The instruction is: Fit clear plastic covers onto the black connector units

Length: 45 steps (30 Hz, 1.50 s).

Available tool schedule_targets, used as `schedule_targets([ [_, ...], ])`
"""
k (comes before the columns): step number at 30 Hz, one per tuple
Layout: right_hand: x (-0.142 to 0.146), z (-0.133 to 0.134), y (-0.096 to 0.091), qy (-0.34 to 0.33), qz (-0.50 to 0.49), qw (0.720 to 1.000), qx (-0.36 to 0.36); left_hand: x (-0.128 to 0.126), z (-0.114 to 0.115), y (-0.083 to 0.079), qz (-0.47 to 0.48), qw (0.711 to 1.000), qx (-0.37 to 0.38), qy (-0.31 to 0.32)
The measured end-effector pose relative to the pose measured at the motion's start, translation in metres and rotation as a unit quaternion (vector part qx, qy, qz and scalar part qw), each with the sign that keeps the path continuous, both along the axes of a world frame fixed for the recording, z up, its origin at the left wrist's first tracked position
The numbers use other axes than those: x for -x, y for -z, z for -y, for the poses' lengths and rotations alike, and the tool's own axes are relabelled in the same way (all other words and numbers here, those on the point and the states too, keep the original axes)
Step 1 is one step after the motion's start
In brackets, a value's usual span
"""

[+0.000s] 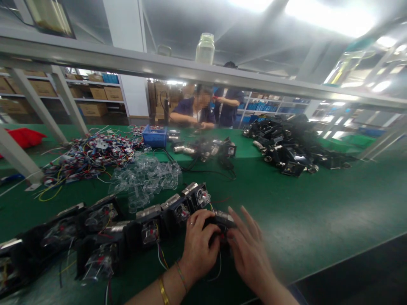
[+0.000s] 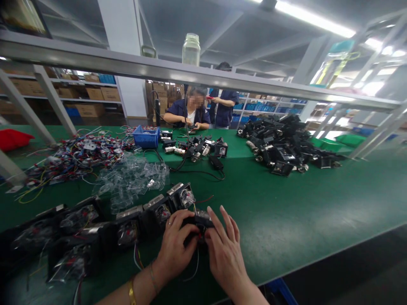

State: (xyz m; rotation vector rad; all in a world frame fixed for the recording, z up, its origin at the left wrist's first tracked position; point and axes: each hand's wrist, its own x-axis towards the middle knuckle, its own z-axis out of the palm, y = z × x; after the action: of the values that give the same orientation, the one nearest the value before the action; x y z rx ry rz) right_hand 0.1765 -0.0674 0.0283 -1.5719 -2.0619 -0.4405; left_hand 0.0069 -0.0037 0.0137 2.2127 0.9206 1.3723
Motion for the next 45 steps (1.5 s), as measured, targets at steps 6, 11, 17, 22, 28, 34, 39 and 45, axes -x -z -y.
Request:
schedule_targets([
  [6, 0.001, -0.004, 0.003, -0.018, -0.063, 0.998, -0.005, 0.002, -0.003, 0.001, -0.018, 1.000, 0.005, 0.013],
  [11, -0.001, -0.006, 0.006, -0.023, -0.090, 0.996, -0.005, 0.003, -0.004, 0.002, -0.027, 0.999, 0.009, 0.026],
  [17, -0.007, -0.004, -0.003, -0.034, -0.071, 0.997, 0.011, 0.003, -0.005, 0.000, -0.055, 0.998, -0.013, 0.032],
  [22, -0.013, 0.000, -0.012, -0.045, -0.010, 0.999, -0.023, 0.002, -0.005, 0.002, -0.066, 0.997, -0.011, 0.039],
  [28, -0.006, 0.001, -0.015, -0.030, -0.021, 0.999, -0.020, 0.002, -0.006, 0.006, -0.067, 0.996, -0.010, 0.049],
  [34, -0.003, -0.003, -0.022, -0.040, -0.043, 0.998, 0.000, 0.002, -0.006, 0.006, -0.065, 0.996, -0.032, 0.046],
  [39, -0.004, -0.005, -0.025, -0.048, -0.033, 0.998, 0.019, 0.002, -0.005, 0.008, -0.069, 0.996, -0.036, 0.040],
  [45, 0.000, -0.007, -0.020, -0.013, -0.019, 0.999, 0.028, 0.001, -0.006, 0.007, -0.060, 0.996, -0.048, 0.037],
])
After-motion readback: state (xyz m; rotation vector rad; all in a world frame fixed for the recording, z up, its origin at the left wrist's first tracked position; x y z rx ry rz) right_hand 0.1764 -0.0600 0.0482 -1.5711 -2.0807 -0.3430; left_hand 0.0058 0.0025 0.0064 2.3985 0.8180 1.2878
